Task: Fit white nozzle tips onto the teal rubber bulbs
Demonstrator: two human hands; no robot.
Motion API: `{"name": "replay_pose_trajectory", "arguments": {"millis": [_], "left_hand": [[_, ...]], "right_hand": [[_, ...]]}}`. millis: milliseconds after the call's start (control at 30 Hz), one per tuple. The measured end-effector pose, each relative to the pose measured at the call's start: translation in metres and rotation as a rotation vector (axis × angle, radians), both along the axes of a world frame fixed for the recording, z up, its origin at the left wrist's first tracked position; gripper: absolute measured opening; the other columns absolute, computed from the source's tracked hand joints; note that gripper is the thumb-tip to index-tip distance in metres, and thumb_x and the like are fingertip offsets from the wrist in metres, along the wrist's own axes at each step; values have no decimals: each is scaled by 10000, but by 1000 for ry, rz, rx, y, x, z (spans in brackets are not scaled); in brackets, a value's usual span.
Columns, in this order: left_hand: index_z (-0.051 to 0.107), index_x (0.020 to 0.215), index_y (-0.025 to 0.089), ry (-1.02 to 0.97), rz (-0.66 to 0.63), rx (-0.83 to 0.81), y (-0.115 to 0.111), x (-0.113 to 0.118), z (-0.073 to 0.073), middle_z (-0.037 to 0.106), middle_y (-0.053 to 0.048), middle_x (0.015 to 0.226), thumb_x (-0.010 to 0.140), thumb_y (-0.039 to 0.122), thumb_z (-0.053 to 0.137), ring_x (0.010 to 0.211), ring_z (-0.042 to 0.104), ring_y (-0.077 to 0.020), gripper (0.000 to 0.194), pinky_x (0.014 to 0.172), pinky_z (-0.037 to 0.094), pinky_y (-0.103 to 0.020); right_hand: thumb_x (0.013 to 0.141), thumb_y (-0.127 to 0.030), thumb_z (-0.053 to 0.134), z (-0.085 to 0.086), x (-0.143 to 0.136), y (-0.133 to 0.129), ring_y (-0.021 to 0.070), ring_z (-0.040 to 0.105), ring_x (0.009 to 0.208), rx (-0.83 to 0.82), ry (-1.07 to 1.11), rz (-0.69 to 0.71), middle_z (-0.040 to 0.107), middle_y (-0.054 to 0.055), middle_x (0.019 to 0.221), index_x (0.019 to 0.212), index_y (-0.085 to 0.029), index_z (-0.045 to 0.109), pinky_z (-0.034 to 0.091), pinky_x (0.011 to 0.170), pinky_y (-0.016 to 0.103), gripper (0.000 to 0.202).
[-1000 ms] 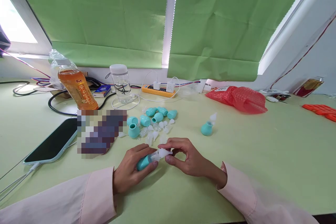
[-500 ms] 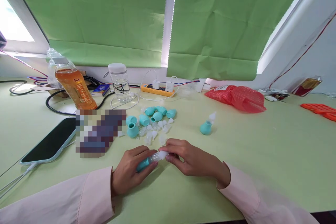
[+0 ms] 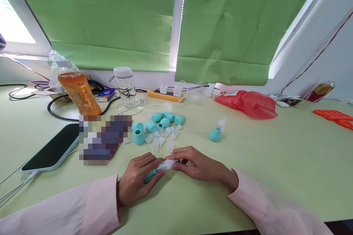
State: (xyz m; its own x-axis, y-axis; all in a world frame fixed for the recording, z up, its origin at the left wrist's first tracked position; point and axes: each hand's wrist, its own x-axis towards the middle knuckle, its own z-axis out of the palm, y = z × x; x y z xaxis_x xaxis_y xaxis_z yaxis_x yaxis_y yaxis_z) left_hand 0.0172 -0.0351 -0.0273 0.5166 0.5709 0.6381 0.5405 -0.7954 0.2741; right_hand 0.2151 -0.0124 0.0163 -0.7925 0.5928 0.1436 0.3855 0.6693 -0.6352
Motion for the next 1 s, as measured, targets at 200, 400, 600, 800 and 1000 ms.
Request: {"name": "replay_pose_trajectory", "arguments": {"millis": [200, 400, 600, 800, 1000], "left_hand": [[555, 902, 140, 6, 13, 52, 0, 0, -1, 561, -45, 637, 816, 215, 437, 571, 485, -142, 164, 483, 401, -249], [541, 919, 141, -36, 14, 63, 0, -1, -4, 565, -46, 650, 808, 201, 459, 587, 492, -146, 151, 504, 409, -255], [536, 919, 147, -76, 16, 64, -1, -1, -4, 557, -39, 639, 797, 196, 481, 575, 480, -142, 143, 496, 393, -250], [545, 894, 137, -176, -94, 56, -4, -1, 1, 552, -43, 619, 797, 208, 478, 559, 472, -138, 137, 486, 387, -251], [551, 877, 124, -212, -175, -114, -4, -3, 8, 541, -49, 624, 828, 234, 442, 573, 472, -133, 163, 505, 383, -240]], "right_hand": [[865, -300, 405, -3, -3, 0, 83, 415, 564, -88, 75, -11, 464, -11, 640, 1077, -184, 569, 352, 542, 208, 293], [862, -298, 412, -8, -7, -1, 76, 424, 567, -136, 128, -42, 437, -18, 629, 1070, -192, 580, 361, 534, 199, 288], [845, -285, 446, -10, -8, -3, 52, 416, 506, -204, 208, -62, 456, -13, 663, 1094, -206, 569, 356, 464, 179, 288], [767, -288, 562, -15, -10, -8, 66, 446, 533, -390, 416, -50, 501, 3, 669, 1029, -217, 618, 424, 446, 176, 277], [670, -272, 657, -25, -18, -10, 50, 431, 464, -461, 652, -169, 519, 7, 660, 890, -205, 682, 425, 356, 159, 232]]}}
